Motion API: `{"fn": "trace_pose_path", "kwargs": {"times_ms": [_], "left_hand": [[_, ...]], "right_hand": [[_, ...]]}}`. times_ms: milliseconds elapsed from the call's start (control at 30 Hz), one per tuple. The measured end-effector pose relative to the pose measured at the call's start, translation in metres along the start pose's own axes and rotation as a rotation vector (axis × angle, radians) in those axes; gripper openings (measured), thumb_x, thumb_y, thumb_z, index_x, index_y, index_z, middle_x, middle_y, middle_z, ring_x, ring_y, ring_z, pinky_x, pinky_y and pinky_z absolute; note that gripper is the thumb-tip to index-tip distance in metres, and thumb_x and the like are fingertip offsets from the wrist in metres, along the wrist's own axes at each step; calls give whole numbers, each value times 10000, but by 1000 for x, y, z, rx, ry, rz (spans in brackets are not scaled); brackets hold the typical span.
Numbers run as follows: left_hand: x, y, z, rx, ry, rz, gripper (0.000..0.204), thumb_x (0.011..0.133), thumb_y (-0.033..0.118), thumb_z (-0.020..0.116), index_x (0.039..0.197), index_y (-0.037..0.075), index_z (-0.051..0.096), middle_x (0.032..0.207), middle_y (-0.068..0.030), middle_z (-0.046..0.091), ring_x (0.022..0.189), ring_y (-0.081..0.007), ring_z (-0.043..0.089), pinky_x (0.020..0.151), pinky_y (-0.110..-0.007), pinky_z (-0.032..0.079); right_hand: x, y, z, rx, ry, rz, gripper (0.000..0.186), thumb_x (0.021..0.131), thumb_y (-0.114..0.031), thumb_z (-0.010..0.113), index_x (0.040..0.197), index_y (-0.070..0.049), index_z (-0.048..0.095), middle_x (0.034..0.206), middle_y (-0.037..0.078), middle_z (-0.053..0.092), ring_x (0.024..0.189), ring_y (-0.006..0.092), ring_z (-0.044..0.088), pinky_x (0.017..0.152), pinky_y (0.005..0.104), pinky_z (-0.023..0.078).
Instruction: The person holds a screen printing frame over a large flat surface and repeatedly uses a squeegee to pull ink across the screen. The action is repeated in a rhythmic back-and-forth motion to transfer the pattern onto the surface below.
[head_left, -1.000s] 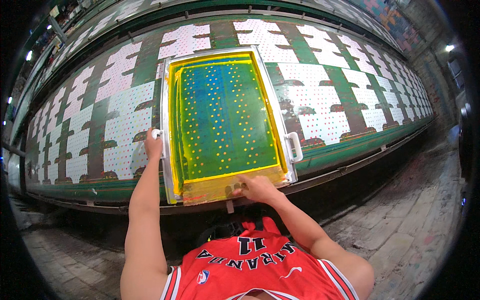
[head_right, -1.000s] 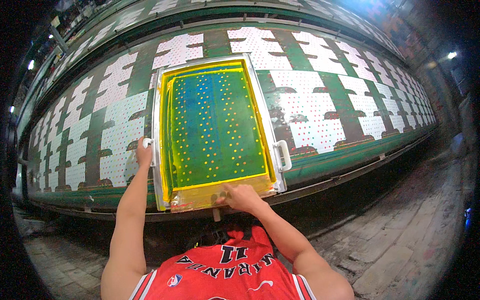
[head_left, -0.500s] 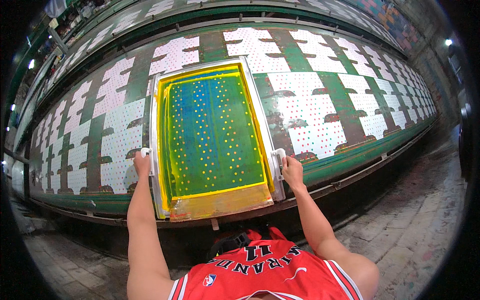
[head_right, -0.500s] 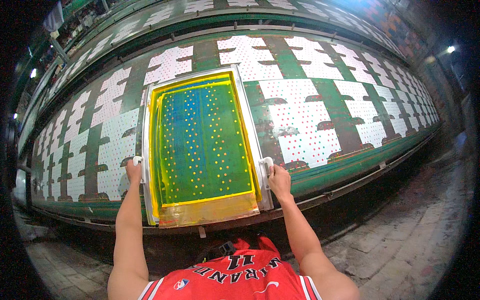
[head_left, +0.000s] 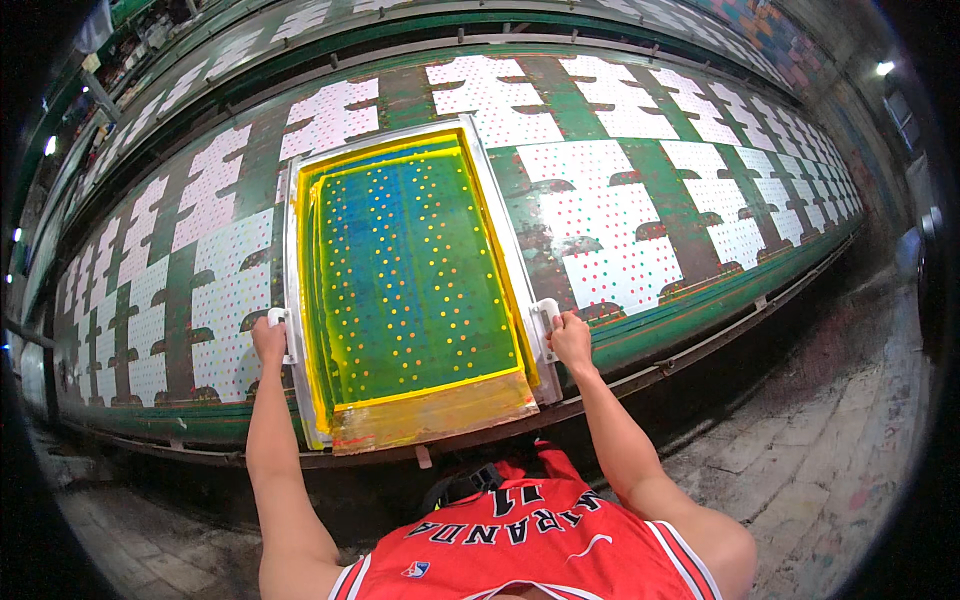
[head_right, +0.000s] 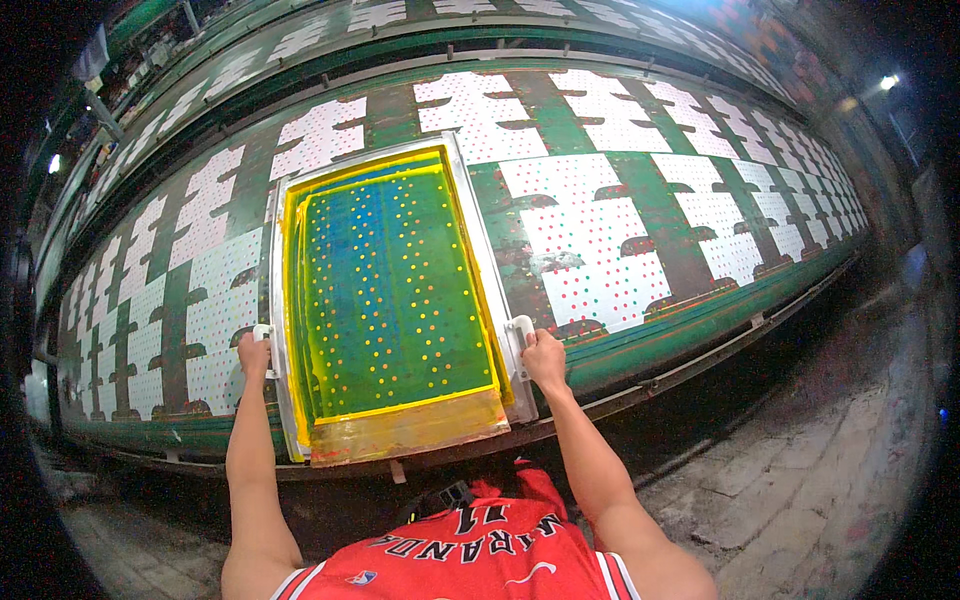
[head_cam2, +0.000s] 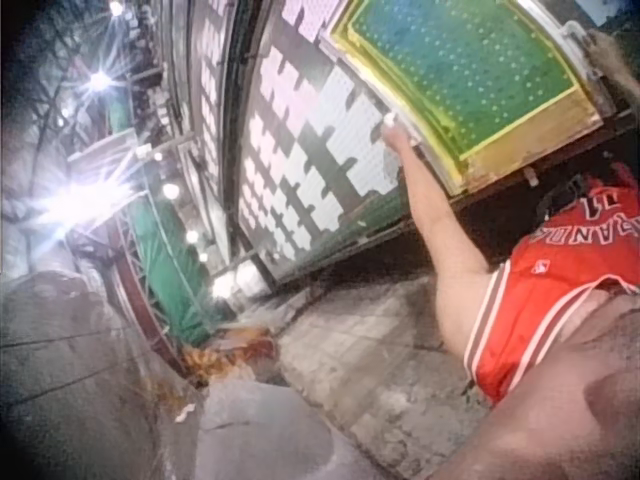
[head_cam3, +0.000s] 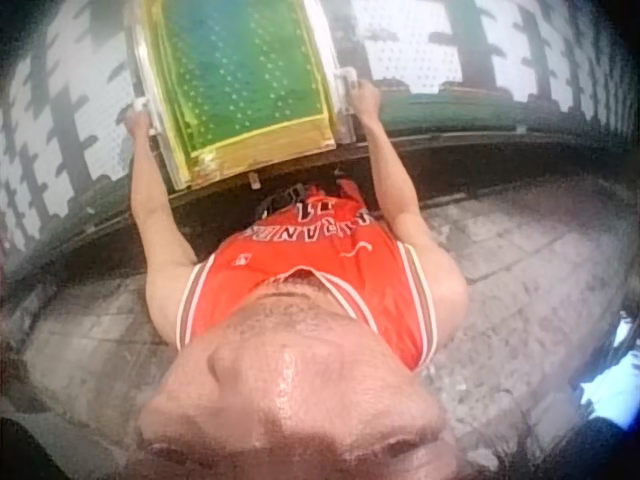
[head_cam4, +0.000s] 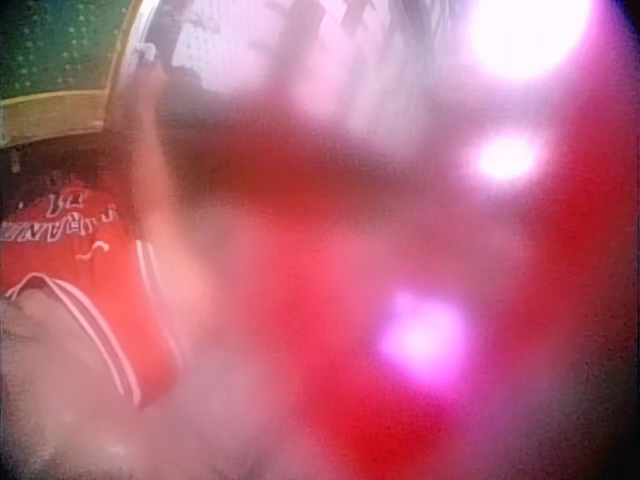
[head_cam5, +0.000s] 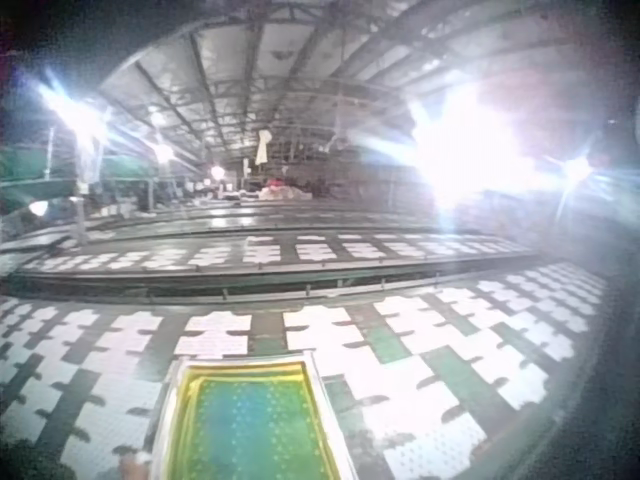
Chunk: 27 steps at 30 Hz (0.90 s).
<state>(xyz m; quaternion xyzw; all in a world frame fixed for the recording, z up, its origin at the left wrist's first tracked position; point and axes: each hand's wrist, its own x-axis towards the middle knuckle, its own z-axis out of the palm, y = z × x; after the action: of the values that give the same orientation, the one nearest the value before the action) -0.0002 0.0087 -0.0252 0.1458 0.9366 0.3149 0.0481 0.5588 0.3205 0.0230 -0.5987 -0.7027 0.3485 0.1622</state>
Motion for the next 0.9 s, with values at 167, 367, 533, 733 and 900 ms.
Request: {"fn": "trace_pose_path", "kwargs": {"times_ms": [167,367,533,733,900], "left_hand": [[16,9,-18,-110,40,18,221,725,136,697,896,-2,680,850,-195,703,809,-343,686,748,-454,506],[16,62,-4,-159,26,47,229,767,151,710,927,-8,669,838,-178,709,760,-312,691,716,-439,520],[-40,148,77,-225,77,116,262,770,142,718,978,-11,673,882,-201,716,832,-352,709,754,-448,531],[-138,253,176,-325,0,48,298,780,157,744,1006,-20,664,922,-225,722,886,-394,705,794,-468,531],[-219,325,201,-146,77,84,286,797,155,744,1010,-17,662,927,-220,726,893,-395,706,812,-476,531]], "right_hand": [[-2,-18,-22,206,-134,87,277,1017,-168,560,934,65,685,709,116,716,595,171,711,572,345,567],[32,-5,-82,274,-130,52,284,1017,-156,543,920,73,681,696,118,701,588,164,700,555,333,560],[99,54,-169,252,-16,33,301,992,-175,547,847,49,684,696,114,698,575,171,683,550,336,550],[176,133,-271,174,98,72,297,988,-163,544,829,47,680,682,89,682,549,152,656,524,321,555],[212,195,-317,102,59,71,300,979,-182,563,833,41,700,659,94,688,562,168,671,558,341,551]]}}
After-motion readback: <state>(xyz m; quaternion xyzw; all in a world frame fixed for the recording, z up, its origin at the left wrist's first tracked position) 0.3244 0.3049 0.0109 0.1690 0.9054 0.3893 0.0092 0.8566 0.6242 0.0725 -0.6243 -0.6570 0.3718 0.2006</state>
